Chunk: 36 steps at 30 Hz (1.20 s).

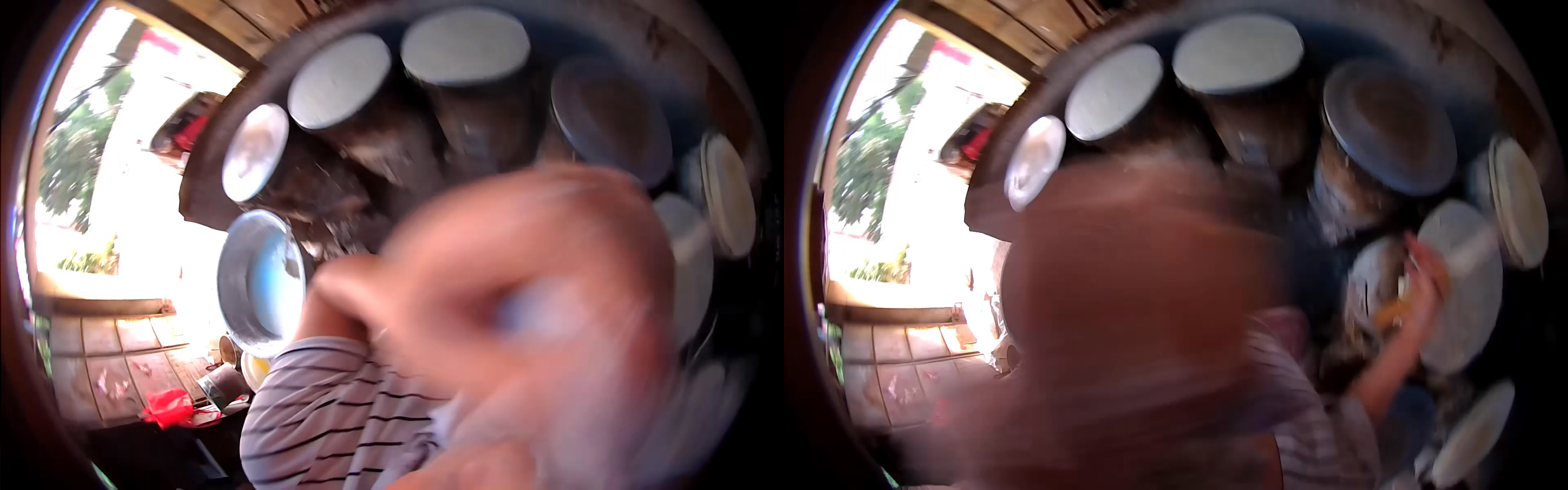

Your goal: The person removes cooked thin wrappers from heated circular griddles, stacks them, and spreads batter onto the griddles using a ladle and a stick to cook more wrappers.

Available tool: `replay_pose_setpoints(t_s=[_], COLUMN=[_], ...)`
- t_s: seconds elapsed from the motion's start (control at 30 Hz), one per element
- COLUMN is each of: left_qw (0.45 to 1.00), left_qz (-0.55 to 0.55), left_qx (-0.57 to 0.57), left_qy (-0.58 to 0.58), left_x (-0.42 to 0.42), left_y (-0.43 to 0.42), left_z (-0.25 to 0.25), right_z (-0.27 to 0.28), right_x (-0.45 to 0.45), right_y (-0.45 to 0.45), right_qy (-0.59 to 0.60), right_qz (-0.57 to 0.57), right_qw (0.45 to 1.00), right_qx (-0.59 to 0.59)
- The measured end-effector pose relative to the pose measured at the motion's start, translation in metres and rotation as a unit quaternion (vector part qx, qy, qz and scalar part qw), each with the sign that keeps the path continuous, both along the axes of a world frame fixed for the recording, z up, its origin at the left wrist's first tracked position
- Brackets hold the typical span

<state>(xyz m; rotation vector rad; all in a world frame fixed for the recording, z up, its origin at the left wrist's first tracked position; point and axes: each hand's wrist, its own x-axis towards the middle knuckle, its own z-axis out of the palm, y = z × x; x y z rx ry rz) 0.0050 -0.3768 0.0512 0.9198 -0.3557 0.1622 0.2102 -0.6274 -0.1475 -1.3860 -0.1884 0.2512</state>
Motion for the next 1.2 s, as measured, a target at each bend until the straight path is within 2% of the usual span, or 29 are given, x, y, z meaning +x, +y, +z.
replay_pose_setpoints(t_s=[0.03, 0.07, 0.13, 0.23, 0.33, 0.37, 0.4, 0.43, 0.47, 0.5, 0.53, 0.57, 0.6, 0.63, 0.67, 0.7, 0.73, 0.77, 0.8, 0.83, 0.9, 0.93, 0.97, 1.0, 1.07, 1.1, 1.13, 1.2], left_qw=[0.999, 0.997, 0.991, 0.979, 0.928, 0.869, 0.711, 0.539, 0.45, 0.362, 0.265, 0.235, 0.248, 0.26, 0.306, 0.367, 0.365, 0.317, 0.272, 0.376, 0.388, 0.459, 0.469, 0.452, 0.469, 0.508, 0.551, 0.537], left_qz=[0.019, 0.035, 0.083, 0.171, 0.341, 0.443, 0.542, 0.554, 0.558, 0.555, 0.543, 0.509, 0.499, 0.488, 0.512, 0.571, 0.585, 0.614, 0.572, 0.669, 0.664, 0.584, 0.624, 0.667, 0.631, 0.599, 0.57, 0.595], left_qx=[0.024, 0.031, 0.054, 0.073, 0.087, 0.1, 0.133, 0.089, 0.084, 0.068, 0.093, 0.124, 0.108, 0.092, 0.032, -0.035, -0.086, -0.006, -0.05, -0.135, -0.018, -0.227, -0.224, -0.284, -0.385, -0.382, -0.369, -0.325], left_qy=[0.03, 0.054, 0.085, 0.087, 0.12, 0.199, 0.428, 0.628, 0.692, 0.746, 0.792, 0.819, 0.823, 0.828, 0.802, 0.733, 0.719, 0.722, 0.772, 0.626, 0.639, 0.629, 0.583, 0.52, 0.484, 0.488, 0.485, 0.503], left_x=[-0.041, -0.076, -0.124, -0.204, -0.266, -0.278, -0.302, -0.326, -0.329, -0.33, -0.344, -0.341, -0.34, -0.338, -0.339, -0.352, -0.353, -0.384, -0.402, -0.422, -0.462, -0.468, -0.484, -0.494, -0.511, -0.515, -0.521, -0.536], left_y=[0.027, 0.054, 0.095, 0.142, 0.201, 0.221, 0.271, 0.32, 0.342, 0.364, 0.382, 0.389, 0.376, 0.364, 0.356, 0.334, 0.314, 0.295, 0.278, 0.256, 0.255, 0.258, 0.266, 0.268, 0.275, 0.27, 0.28, 0.315], left_z=[-0.003, -0.019, -0.018, -0.029, -0.098, -0.131, -0.195, -0.259, -0.289, -0.319, -0.369, -0.38, -0.376, -0.371, -0.351, -0.355, -0.32, -0.387, -0.424, -0.448, -0.458, -0.391, -0.37, -0.362, -0.376, -0.375, -0.376, -0.393], right_z=[0.002, -0.021, -0.002, 0.007, -0.002, -0.001, -0.001, 0.004, 0.007, -0.013, -0.012, -0.045, -0.047, -0.044, -0.049, -0.058, -0.066, -0.076, -0.083, -0.093, -0.093, -0.098, -0.101, -0.116, -0.132, -0.128, -0.1, -0.096], right_x=[-0.01, -0.031, -0.021, -0.049, -0.067, -0.068, -0.072, -0.087, -0.102, -0.116, -0.144, -0.174, -0.209, -0.249, -0.289, -0.328, -0.365, -0.395, -0.417, -0.435, -0.47, -0.483, -0.497, -0.501, -0.511, -0.511, -0.505, -0.491], right_y=[0.032, 0.059, 0.116, 0.178, 0.257, 0.28, 0.313, 0.354, 0.389, 0.432, 0.465, 0.501, 0.529, 0.55, 0.569, 0.587, 0.603, 0.614, 0.621, 0.629, 0.656, 0.669, 0.684, 0.665, 0.654, 0.635, 0.626, 0.64], right_qy=[0.022, 0.057, 0.07, 0.02, -0.039, -0.035, -0.037, -0.061, -0.085, -0.212, -0.199, -0.304, -0.392, -0.4, -0.402, -0.408, -0.419, -0.429, -0.439, -0.457, -0.5, -0.524, -0.532, -0.534, -0.55, -0.538, -0.54, -0.497], right_qz=[0.045, 0.08, 0.189, 0.285, 0.402, 0.423, 0.438, 0.488, 0.531, 0.582, 0.613, 0.603, 0.61, 0.64, 0.673, 0.698, 0.714, 0.727, 0.735, 0.729, 0.69, 0.672, 0.664, 0.678, 0.682, 0.685, 0.696, 0.683], right_qw=[0.999, 0.994, 0.979, 0.954, 0.884, 0.859, 0.832, 0.796, 0.759, 0.716, 0.69, 0.676, 0.657, 0.635, 0.598, 0.544, 0.489, 0.451, 0.417, 0.416, 0.417, 0.412, 0.421, 0.376, 0.313, 0.308, 0.293, 0.402], right_qx=[0.006, 0.038, -0.041, -0.091, -0.237, -0.287, -0.337, -0.351, -0.367, -0.323, -0.329, -0.295, -0.206, -0.163, -0.168, -0.224, -0.274, -0.29, -0.305, -0.294, -0.315, -0.323, -0.315, -0.338, -0.366, -0.383, -0.372, -0.354])
